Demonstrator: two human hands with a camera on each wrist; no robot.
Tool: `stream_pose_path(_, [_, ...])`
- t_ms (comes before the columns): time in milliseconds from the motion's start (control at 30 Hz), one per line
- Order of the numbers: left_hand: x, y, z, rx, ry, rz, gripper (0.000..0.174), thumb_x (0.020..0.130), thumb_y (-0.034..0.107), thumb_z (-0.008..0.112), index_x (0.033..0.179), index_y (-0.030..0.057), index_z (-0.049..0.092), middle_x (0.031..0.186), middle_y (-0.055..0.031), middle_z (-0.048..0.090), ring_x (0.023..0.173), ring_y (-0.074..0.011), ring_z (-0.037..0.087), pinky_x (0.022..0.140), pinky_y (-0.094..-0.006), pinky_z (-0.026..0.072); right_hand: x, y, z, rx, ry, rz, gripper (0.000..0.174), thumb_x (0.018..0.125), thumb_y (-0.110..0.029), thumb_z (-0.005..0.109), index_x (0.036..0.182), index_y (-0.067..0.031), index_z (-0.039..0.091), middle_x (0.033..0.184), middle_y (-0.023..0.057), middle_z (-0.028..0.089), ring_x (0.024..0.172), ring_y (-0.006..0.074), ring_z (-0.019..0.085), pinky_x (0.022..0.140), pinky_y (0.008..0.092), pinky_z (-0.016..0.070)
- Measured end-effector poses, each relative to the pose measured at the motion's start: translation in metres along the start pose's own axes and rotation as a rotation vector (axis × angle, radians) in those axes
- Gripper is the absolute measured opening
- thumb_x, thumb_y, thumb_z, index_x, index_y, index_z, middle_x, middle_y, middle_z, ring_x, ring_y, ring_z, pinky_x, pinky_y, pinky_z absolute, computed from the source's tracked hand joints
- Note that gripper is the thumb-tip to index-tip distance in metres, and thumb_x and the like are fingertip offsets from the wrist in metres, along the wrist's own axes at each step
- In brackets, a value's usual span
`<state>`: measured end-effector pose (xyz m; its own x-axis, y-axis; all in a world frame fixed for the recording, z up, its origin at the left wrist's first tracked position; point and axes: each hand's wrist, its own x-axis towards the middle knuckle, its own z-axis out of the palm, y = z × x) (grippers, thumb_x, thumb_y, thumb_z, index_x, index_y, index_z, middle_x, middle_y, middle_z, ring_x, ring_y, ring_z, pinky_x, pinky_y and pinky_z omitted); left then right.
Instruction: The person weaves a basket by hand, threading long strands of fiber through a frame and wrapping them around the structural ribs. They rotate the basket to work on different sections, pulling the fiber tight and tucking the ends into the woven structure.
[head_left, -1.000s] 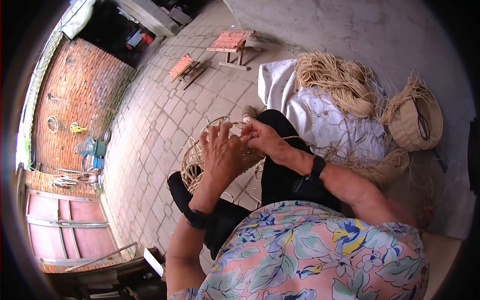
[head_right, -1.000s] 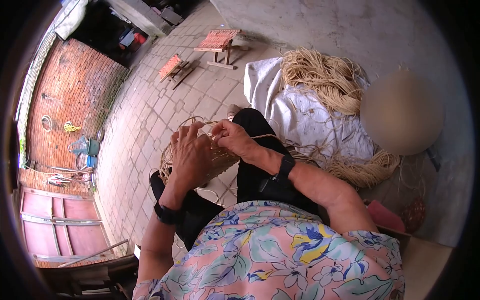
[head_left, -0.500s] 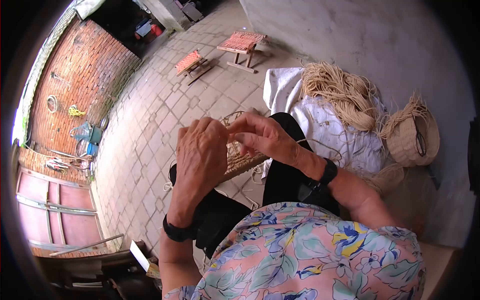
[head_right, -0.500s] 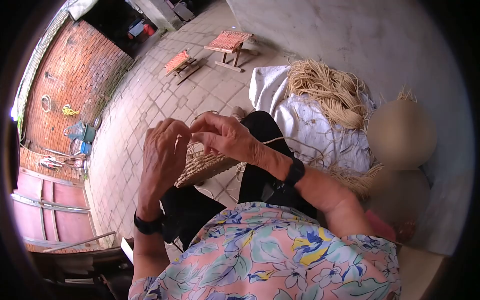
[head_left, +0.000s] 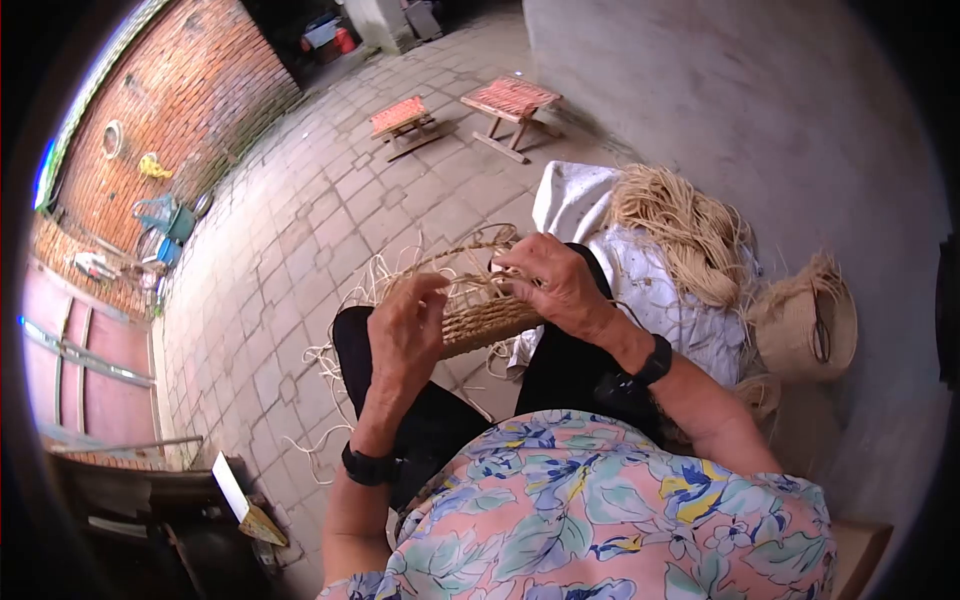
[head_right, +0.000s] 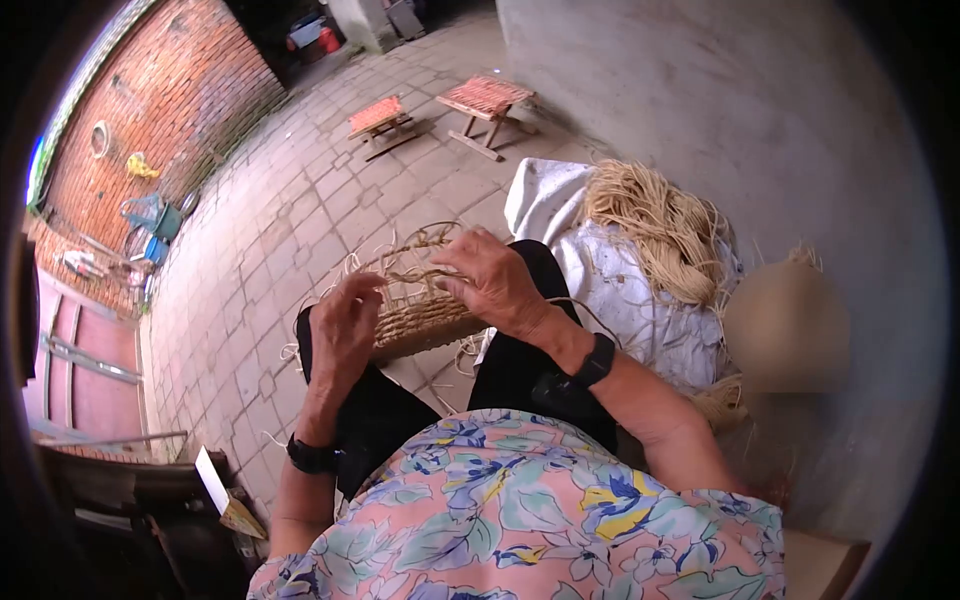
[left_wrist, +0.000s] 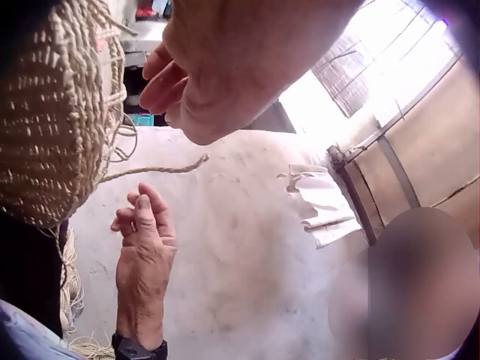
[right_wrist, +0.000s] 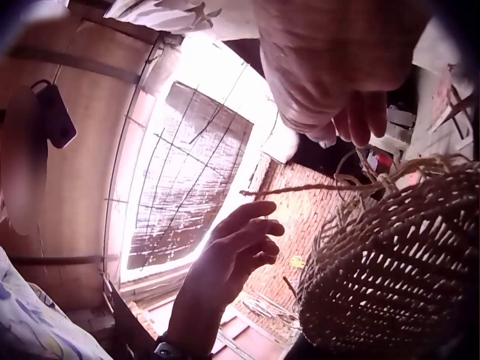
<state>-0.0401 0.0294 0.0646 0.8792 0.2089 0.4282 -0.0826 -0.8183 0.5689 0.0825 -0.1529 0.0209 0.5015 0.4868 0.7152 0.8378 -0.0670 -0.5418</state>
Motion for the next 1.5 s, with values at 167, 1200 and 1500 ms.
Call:
stream_pose_path(167, [-0.044, 0.001, 0.005, -0.093, -0.395, 0.232, 0.010, 0.082, 0.002, 0.065, 0.092, 0.0043, 0.066, 0.083, -0.0116, 0.067, 0.074, -0.0293, 0.066, 0.065, -0.0355, 0.0524, -0.002, 0.008, 0.019, 0.053, -0.077, -0.012, 0.016, 0.082, -0.003, 0.066, 0.097, -0.0018, 0.066, 0.082, 0.0112, 0.064, 0.079, 0.0303, 0.062, 0.077, 0.0369, 0.0497])
stream_pose_path(1200, [0.013, -0.007, 0.028, 0.178, -0.162, 0.370, 0.029, 0.081, 0.006, 0.066, 0.109, 0.0084, 0.062, 0.084, -0.0126, 0.067, 0.071, -0.0317, 0.066, 0.062, -0.0406, 0.0512, -0.016, -0.007, -0.006, -0.123, -0.129, 0.305, 0.011, 0.084, -0.016, 0.063, 0.087, -0.0068, 0.068, 0.071, 0.0160, 0.065, 0.064, 0.0322, 0.066, 0.056, 0.0396, 0.0502])
stream_pose_path(1500, [0.017, -0.005, 0.039, 0.360, -0.337, 0.320, 0.063, 0.079, 0.009, 0.066, 0.138, 0.0158, 0.047, 0.079, -0.0139, 0.065, 0.069, -0.0338, 0.066, 0.059, -0.0428, 0.0500, -0.018, 0.006, 0.037, -0.292, -0.230, 0.421, 0.014, 0.085, -0.018, 0.062, 0.081, -0.0052, 0.065, 0.069, 0.0180, 0.064, 0.067, 0.0385, 0.065, 0.064, 0.0494, 0.0511])
